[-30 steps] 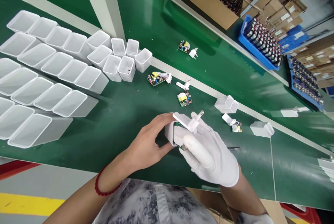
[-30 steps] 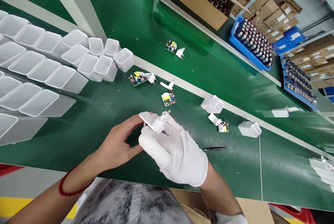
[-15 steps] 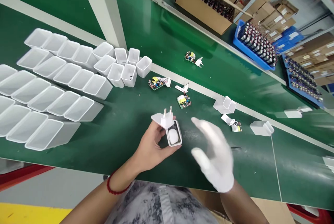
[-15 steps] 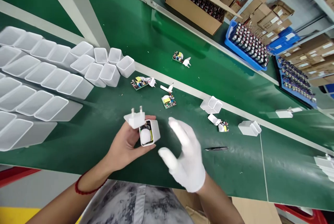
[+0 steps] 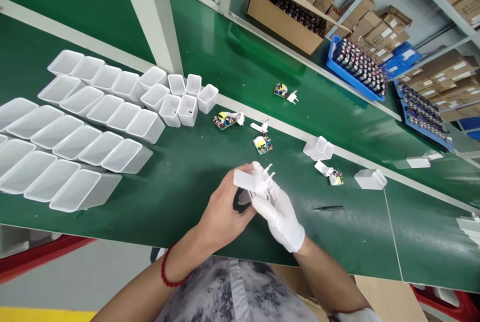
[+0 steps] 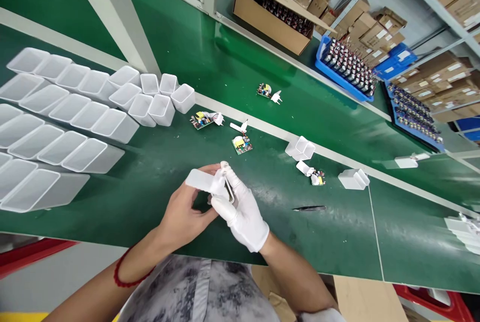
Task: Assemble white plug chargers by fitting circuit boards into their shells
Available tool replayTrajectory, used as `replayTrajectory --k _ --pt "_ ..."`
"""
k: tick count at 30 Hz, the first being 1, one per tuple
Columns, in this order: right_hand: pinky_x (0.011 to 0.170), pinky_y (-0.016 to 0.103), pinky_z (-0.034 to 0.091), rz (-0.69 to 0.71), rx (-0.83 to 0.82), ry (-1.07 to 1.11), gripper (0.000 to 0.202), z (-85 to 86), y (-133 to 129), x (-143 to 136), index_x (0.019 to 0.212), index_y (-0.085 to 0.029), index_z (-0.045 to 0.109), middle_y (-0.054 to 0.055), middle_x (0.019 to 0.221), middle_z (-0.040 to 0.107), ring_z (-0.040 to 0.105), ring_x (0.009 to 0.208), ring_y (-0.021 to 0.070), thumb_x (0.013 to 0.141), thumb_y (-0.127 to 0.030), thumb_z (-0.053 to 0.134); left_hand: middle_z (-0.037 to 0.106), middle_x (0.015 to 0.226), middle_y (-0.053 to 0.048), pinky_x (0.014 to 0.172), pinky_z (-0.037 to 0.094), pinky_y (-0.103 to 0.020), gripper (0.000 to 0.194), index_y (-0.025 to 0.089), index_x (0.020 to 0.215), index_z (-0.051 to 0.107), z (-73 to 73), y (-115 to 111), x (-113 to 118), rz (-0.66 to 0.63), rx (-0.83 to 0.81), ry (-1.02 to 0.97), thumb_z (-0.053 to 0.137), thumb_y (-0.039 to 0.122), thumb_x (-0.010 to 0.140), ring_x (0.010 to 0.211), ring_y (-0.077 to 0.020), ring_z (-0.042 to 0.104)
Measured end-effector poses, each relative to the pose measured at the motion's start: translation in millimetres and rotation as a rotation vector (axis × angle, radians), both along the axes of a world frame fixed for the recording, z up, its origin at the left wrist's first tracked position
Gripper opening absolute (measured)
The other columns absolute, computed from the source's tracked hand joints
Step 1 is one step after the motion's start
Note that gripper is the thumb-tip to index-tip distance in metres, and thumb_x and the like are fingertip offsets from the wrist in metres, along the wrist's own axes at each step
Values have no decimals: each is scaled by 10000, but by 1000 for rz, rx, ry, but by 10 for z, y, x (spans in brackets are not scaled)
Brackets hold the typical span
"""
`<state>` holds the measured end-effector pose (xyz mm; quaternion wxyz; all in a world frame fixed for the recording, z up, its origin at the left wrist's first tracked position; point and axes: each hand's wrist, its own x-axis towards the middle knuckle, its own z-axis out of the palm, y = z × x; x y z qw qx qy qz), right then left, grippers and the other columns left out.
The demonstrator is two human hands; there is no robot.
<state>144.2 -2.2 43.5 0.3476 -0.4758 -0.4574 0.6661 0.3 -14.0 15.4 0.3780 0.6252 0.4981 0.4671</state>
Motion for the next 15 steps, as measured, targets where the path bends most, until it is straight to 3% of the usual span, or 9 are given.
replayTrajectory --k 4,8,11,15 --pt "810 346 568 -27 30 -34 651 21 -12 -36 1439 -280 485 67 1259 651 649 861 184 848 -455 694 577 1313 -94 975 541 -301 469 241 1261 502 29 -5 -26 -14 40 -57 653 141 829 1186 -209 620" --pt "714 337 548 -83 25 -19 613 -18 -18 -23 1396 -263 543 30 886 698 585 692 154 834 -442 711 529 1336 -115 1044 499 -355 469 229 1260 522 60 8 -120 -127 -23 -254 666 143 821 1236 -237 574" --pt "701 338 535 -58 39 -48 572 -95 -17 -5 1332 -279 608 42 977 678 568 691 148 800 -442 742 552 1325 -122 1007 527 -358 303 215 1172 589 36 23 -175 -175 -196 -488 628 190 873 1211 -241 594" --pt "671 326 521 -7 -16 30 582 -190 10 1 1334 -281 601 25 973 658 514 647 120 797 -454 742 666 1219 -108 916 577 -344 201 195 1079 656 -63 43 -170 -81 -335 -612 627 278 898 1094 -235 666"
